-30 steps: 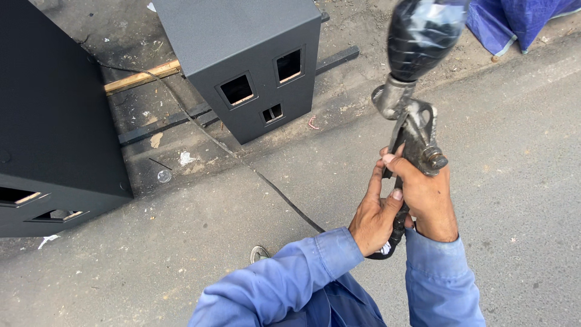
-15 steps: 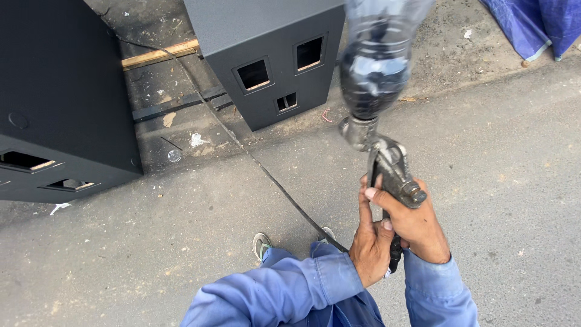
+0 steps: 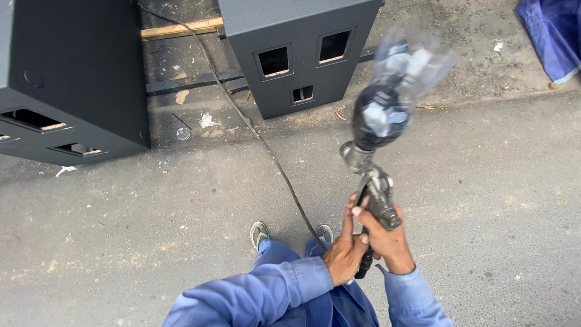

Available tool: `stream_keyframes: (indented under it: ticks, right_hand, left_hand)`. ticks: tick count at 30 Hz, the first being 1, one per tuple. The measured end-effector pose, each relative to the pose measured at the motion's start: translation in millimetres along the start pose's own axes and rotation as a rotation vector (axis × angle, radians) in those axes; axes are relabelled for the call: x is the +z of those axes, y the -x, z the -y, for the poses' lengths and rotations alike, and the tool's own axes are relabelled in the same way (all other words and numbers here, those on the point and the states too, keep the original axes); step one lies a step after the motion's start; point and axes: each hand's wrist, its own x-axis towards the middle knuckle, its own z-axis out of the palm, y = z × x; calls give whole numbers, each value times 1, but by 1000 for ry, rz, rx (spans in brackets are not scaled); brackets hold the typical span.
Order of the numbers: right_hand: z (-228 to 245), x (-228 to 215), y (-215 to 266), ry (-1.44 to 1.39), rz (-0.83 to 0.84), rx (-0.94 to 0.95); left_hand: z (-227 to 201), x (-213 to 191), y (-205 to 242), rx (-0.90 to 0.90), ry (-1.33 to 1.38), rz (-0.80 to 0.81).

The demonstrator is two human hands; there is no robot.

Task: The person prepares a spray gun and then uses it to apply black paint to large speaker cabinets.

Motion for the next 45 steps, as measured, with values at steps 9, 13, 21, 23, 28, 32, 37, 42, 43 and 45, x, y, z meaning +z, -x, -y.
stream_keyframes:
  ticks: [9, 13, 21, 23, 28, 32, 37, 42, 43, 45]
  right_hand:
    - [-24, 2, 3, -44, 229, -80]
    - [-34, -28, -1, -172, 20, -80]
    - [-69, -52, -8, -183, -62, -149]
    - [-90, -47, -7, -242, 54, -34]
    - [-102, -32, -4, -86, 255, -16]
    - [-88, -38, -7, -196, 264, -72]
    - [-91, -70, -11, -155, -98, -8]
    - [-37, -88, -9, -158, -281, -16]
    - [-26, -93, -10, -123, -233, -13]
    - [10, -97, -12, -91, -195, -16]
  left_hand:
    - [31, 6, 4, 71, -25, -159]
    - [34, 20, -21, -45, -108, -3]
    - [52, 36, -36, -82, -117, 74]
    - [66, 37, -23, -111, -100, -24]
    - [91, 40, -3, -107, -63, -173]
    - [105, 45, -16, -146, -80, -150]
    - [69, 56, -47, -223, -183, -5]
    - [22, 67, -61, -55, -195, 107]
    - [12, 71, -61, -11, -151, 90]
    - [-9, 78, -61, 37, -110, 82]
